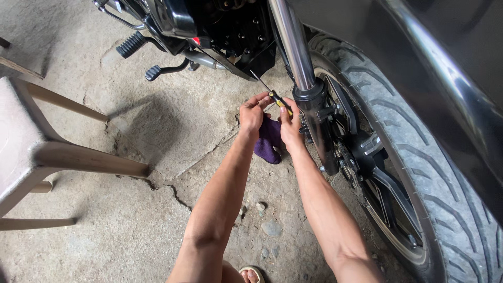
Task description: The person unscrews fasteners from a motorcycle body using a screwdriver held with a cloth, detaches the plastic body panels by hand, and works on the components near the handlebars.
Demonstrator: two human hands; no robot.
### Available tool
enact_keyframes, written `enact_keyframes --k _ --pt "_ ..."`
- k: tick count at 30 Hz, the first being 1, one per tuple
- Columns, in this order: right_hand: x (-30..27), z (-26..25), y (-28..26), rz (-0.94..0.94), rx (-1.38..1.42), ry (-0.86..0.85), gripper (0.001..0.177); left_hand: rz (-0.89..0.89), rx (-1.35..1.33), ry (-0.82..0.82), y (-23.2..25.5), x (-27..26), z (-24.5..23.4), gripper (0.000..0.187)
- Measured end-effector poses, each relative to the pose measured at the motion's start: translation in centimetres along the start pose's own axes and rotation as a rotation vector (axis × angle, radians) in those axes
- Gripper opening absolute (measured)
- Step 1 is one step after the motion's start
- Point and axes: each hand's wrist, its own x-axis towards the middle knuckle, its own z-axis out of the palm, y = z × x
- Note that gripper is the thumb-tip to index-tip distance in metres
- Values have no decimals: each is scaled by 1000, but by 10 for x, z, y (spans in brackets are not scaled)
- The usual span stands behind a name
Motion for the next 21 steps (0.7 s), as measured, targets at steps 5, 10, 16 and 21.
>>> enact_keyframes --k 5,10,16,21 --pt "26 5 28 177 258 47 43 -29 41 23 2 -1 11 33" --pt "39 8 49 390 473 28 48 -52 68 43 0 0 14 40" --pt "36 10 31 20 187 80 43 -76 116 54 -2 1 13 43" --pt "30 11 12 -94 28 61 37 -54 75 49 -8 9 11 40"
